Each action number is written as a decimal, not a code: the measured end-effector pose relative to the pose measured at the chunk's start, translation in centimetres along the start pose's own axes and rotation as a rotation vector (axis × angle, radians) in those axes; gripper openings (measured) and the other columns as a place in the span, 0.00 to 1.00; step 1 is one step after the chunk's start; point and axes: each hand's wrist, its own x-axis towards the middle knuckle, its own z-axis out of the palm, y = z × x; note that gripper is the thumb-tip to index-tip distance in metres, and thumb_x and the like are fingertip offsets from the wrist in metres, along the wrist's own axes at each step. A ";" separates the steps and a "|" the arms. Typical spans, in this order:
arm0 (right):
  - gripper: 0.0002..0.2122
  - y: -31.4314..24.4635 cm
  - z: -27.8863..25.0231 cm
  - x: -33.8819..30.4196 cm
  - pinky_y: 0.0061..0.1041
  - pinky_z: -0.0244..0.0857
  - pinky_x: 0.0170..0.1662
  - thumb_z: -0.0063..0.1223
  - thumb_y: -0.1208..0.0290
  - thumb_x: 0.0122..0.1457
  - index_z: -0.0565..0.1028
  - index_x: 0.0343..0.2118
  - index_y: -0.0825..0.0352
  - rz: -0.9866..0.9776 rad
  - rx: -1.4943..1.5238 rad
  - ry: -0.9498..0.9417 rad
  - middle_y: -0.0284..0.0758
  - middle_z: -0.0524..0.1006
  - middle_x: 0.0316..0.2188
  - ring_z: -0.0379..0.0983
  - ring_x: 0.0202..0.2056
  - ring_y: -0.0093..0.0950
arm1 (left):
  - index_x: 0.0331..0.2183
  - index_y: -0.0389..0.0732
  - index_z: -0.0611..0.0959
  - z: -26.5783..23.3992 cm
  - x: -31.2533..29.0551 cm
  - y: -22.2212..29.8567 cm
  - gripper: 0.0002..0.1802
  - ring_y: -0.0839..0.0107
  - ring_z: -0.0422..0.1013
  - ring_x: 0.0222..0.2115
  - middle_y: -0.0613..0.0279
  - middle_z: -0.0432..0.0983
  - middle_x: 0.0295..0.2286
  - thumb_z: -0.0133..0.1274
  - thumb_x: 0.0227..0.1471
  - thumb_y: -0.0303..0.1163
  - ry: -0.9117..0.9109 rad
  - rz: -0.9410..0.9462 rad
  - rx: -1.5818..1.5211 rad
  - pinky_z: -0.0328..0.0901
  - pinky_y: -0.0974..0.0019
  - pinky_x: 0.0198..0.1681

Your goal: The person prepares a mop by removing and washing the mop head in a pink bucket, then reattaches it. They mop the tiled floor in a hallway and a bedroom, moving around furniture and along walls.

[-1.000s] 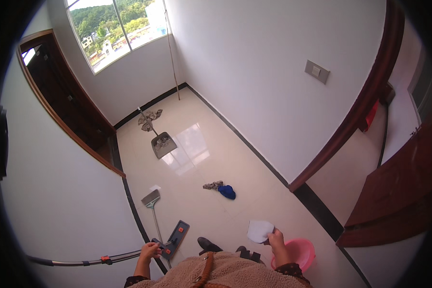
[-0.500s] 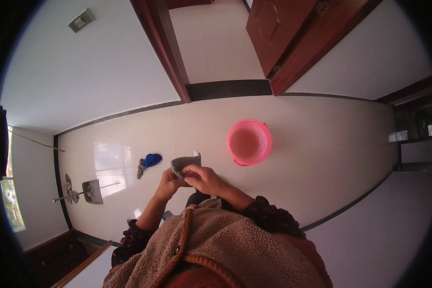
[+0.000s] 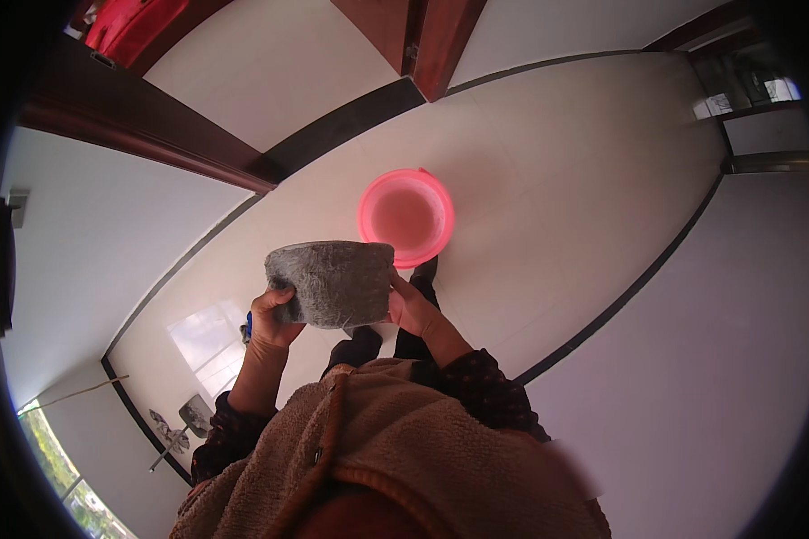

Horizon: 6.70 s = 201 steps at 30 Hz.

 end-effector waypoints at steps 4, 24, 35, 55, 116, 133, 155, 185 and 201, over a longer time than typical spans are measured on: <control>0.35 -7.4 -2.8 1.8 0.37 0.60 0.60 0.39 0.40 0.64 0.53 0.68 0.58 -0.175 -0.070 -0.073 0.33 0.62 0.64 0.62 0.61 0.30 | 0.51 0.33 0.73 1.4 4.9 -1.4 0.32 0.55 0.72 0.47 0.52 0.76 0.46 0.54 0.40 0.26 0.158 0.035 0.183 0.64 0.53 0.56; 0.20 -8.2 -26.6 16.6 0.42 0.69 0.43 0.57 0.71 0.56 0.68 0.50 0.70 -0.290 -1.271 0.935 0.48 0.79 0.34 0.76 0.39 0.48 | 0.61 0.42 0.63 -16.1 29.7 -13.4 0.41 0.58 0.71 0.46 0.49 0.71 0.48 0.64 0.48 0.30 0.459 0.105 1.431 0.68 0.57 0.47; 0.37 5.2 -41.0 37.8 0.47 0.66 0.51 0.62 0.68 0.50 0.57 0.63 0.64 0.016 -1.924 0.939 0.54 0.59 0.60 0.65 0.54 0.51 | 0.50 0.37 0.74 -22.9 34.1 -14.4 0.24 0.62 0.78 0.38 0.52 0.79 0.36 0.60 0.51 0.25 0.129 -0.266 1.184 0.71 0.63 0.43; 0.18 -1.3 -19.9 23.2 0.27 0.71 0.37 0.60 0.66 0.58 0.71 0.47 0.69 -0.115 -0.531 0.791 0.39 0.78 0.35 0.77 0.35 0.27 | 0.49 0.41 0.74 -27.8 42.2 -20.3 0.28 0.61 0.72 0.40 0.57 0.75 0.40 0.48 0.60 0.54 0.460 -0.556 -0.295 0.70 0.58 0.44; 0.33 -2.3 -20.7 26.7 0.44 0.53 0.60 0.66 0.62 0.49 0.65 0.56 0.70 -0.407 -1.192 0.753 0.48 0.66 0.58 0.61 0.58 0.48 | 0.46 0.42 0.76 -31.9 39.8 -20.9 0.25 0.64 0.71 0.40 0.58 0.74 0.41 0.42 0.62 0.53 0.323 -0.362 -0.062 0.68 0.63 0.45; 0.17 -1.6 -30.9 28.6 0.42 0.67 0.43 0.55 0.73 0.52 0.70 0.46 0.67 -0.395 -1.171 0.944 0.46 0.73 0.38 0.71 0.40 0.48 | 0.41 0.41 0.79 -25.8 43.5 -21.2 0.16 0.70 0.73 0.37 0.62 0.76 0.34 0.45 0.64 0.43 0.597 -0.456 0.059 0.68 0.68 0.45; 0.32 5.2 -48.0 38.1 0.41 0.63 0.56 0.55 0.76 0.48 0.64 0.60 0.64 0.028 -1.595 0.818 0.46 0.69 0.55 0.67 0.53 0.49 | 0.57 0.37 0.71 -26.0 42.1 -18.1 0.28 0.57 0.67 0.52 0.47 0.66 0.52 0.55 0.57 0.36 0.251 -0.319 1.130 0.68 0.55 0.49; 0.18 -0.1 -25.8 27.2 0.36 0.71 0.36 0.59 0.70 0.52 0.72 0.46 0.67 -0.389 -0.854 0.841 0.43 0.75 0.33 0.76 0.33 0.45 | 0.43 0.41 0.78 -31.1 42.2 -23.2 0.16 0.68 0.75 0.37 0.61 0.77 0.35 0.50 0.61 0.43 0.330 -0.380 -0.086 0.72 0.64 0.40; 0.25 -3.3 -40.6 30.7 0.40 0.65 0.50 0.56 0.69 0.58 0.65 0.58 0.67 -0.183 -1.274 1.183 0.46 0.73 0.47 0.70 0.49 0.45 | 0.51 0.38 0.76 -25.3 44.8 -18.9 0.25 0.53 0.66 0.48 0.47 0.68 0.47 0.57 0.49 0.24 0.181 0.132 1.756 0.64 0.54 0.50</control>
